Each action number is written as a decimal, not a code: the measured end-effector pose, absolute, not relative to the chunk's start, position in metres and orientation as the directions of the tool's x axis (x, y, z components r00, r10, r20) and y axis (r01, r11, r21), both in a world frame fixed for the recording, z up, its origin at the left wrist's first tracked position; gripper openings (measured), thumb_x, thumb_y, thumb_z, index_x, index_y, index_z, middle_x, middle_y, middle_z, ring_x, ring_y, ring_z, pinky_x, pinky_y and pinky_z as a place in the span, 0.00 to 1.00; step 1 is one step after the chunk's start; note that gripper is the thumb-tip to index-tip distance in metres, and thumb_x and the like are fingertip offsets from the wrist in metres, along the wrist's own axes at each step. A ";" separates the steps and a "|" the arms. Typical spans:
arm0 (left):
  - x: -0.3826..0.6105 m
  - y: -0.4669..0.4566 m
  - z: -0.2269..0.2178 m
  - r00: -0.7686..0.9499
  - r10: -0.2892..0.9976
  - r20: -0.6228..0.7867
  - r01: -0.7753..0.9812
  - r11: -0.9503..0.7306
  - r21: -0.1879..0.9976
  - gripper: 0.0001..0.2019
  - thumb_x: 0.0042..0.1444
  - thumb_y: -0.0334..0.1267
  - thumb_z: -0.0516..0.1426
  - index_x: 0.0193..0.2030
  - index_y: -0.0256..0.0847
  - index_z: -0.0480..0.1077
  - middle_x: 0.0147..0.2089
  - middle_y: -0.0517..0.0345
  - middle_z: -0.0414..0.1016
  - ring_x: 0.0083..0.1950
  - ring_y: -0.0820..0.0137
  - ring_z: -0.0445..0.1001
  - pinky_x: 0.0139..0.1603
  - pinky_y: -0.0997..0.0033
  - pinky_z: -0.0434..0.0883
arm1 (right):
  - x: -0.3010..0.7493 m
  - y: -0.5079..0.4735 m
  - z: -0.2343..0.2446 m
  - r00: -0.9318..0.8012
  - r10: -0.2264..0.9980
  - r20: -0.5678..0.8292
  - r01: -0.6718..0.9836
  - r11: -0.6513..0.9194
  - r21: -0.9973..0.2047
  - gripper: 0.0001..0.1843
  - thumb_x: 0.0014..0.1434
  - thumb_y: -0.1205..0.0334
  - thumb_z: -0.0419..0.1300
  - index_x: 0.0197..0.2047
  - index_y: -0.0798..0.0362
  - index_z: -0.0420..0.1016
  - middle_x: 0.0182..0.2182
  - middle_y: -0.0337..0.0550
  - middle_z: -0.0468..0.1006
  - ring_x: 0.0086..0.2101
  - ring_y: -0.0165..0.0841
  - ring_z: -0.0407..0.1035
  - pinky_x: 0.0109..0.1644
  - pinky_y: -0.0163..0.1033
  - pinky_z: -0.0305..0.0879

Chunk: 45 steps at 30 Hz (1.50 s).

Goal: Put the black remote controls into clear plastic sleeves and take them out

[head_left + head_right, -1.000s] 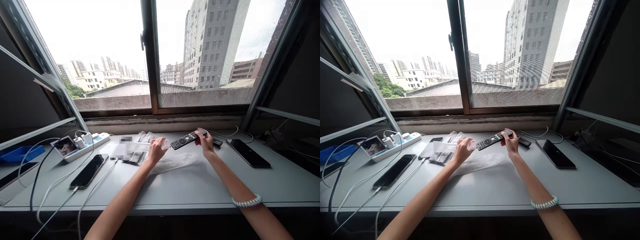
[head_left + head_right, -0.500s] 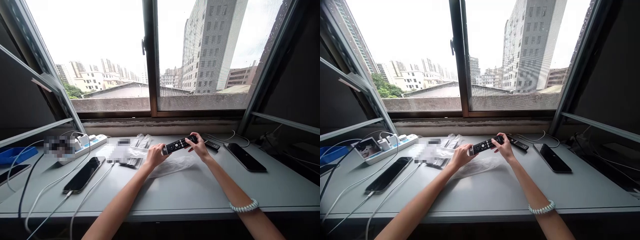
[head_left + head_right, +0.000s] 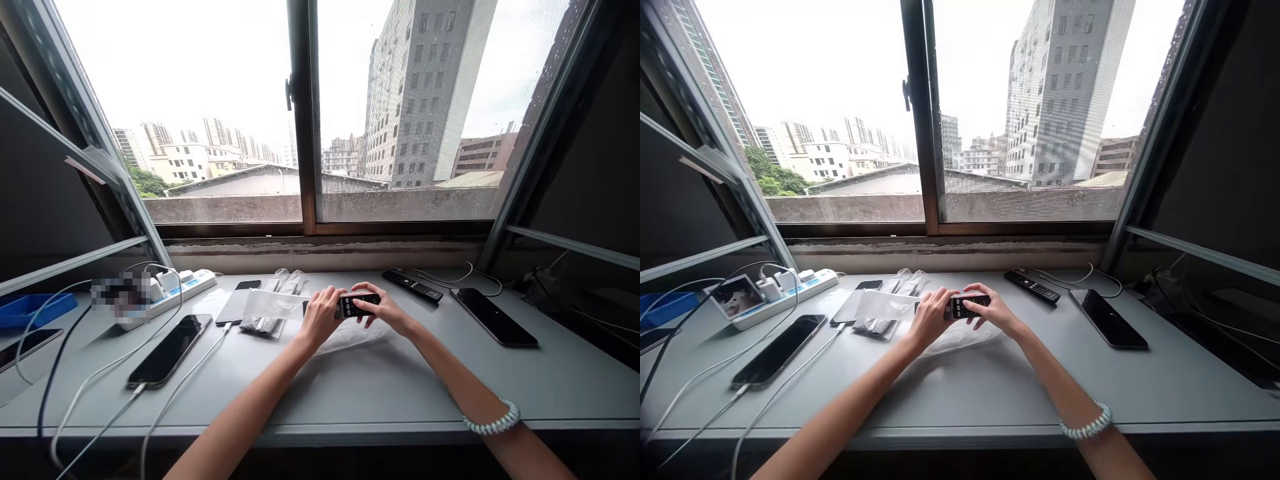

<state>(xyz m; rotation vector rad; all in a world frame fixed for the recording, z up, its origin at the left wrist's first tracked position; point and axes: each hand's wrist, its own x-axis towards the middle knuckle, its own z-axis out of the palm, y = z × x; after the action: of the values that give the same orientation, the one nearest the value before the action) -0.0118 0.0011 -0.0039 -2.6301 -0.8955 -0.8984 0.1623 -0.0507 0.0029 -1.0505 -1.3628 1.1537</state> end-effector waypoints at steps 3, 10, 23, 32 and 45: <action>-0.011 -0.002 -0.002 0.624 0.470 0.624 0.612 -0.791 -0.017 0.20 0.52 0.44 0.58 0.50 0.40 0.61 0.40 0.55 0.70 0.40 0.64 0.71 0.42 0.66 0.65 | 0.164 -0.055 0.006 -0.210 0.974 0.088 -0.052 0.079 -0.996 0.29 0.48 0.54 0.63 0.54 0.47 0.65 0.39 0.44 0.75 0.28 0.32 0.74 0.26 0.35 0.71; -0.013 0.008 -0.001 0.607 0.458 0.649 0.580 -0.814 0.032 0.23 0.48 0.52 0.59 0.45 0.39 0.62 0.42 0.54 0.70 0.43 0.63 0.69 0.46 0.63 0.64 | 0.168 -0.054 0.008 -0.183 0.980 0.073 -0.077 0.059 -0.995 0.31 0.48 0.57 0.63 0.57 0.48 0.64 0.35 0.44 0.76 0.28 0.34 0.74 0.25 0.34 0.69; -0.032 0.039 -0.006 0.616 0.480 0.624 0.625 -0.780 -0.017 0.23 0.57 0.47 0.54 0.58 0.45 0.59 0.43 0.55 0.69 0.43 0.65 0.68 0.46 0.63 0.65 | 0.187 -0.055 0.017 -0.070 0.992 0.106 -0.386 0.071 -0.920 0.24 0.58 0.48 0.46 0.51 0.49 0.71 0.39 0.44 0.74 0.28 0.30 0.69 0.23 0.32 0.65; -0.035 0.041 -0.005 0.617 0.420 0.666 0.572 -0.820 -0.012 0.25 0.58 0.52 0.50 0.59 0.45 0.58 0.41 0.54 0.68 0.42 0.65 0.67 0.45 0.63 0.65 | 0.194 -0.056 0.014 -0.200 0.975 0.096 -0.410 0.005 -0.912 0.24 0.59 0.50 0.51 0.59 0.37 0.61 0.43 0.38 0.72 0.25 0.23 0.66 0.18 0.26 0.56; -0.025 0.017 0.005 0.685 0.375 0.625 0.564 -0.816 -0.129 0.32 0.52 0.59 0.49 0.59 0.44 0.58 0.38 0.56 0.69 0.39 0.67 0.68 0.42 0.68 0.65 | 0.186 -0.052 0.004 -0.095 0.992 0.089 -0.191 0.070 -0.979 0.28 0.47 0.53 0.66 0.52 0.46 0.69 0.25 0.34 0.64 0.21 0.22 0.47 0.20 0.29 0.48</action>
<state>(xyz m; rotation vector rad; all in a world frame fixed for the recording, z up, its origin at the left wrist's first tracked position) -0.0254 0.0166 0.0048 -2.5877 -0.7422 -0.8592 0.1860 -0.0519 0.0043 -0.9612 -1.1785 1.3073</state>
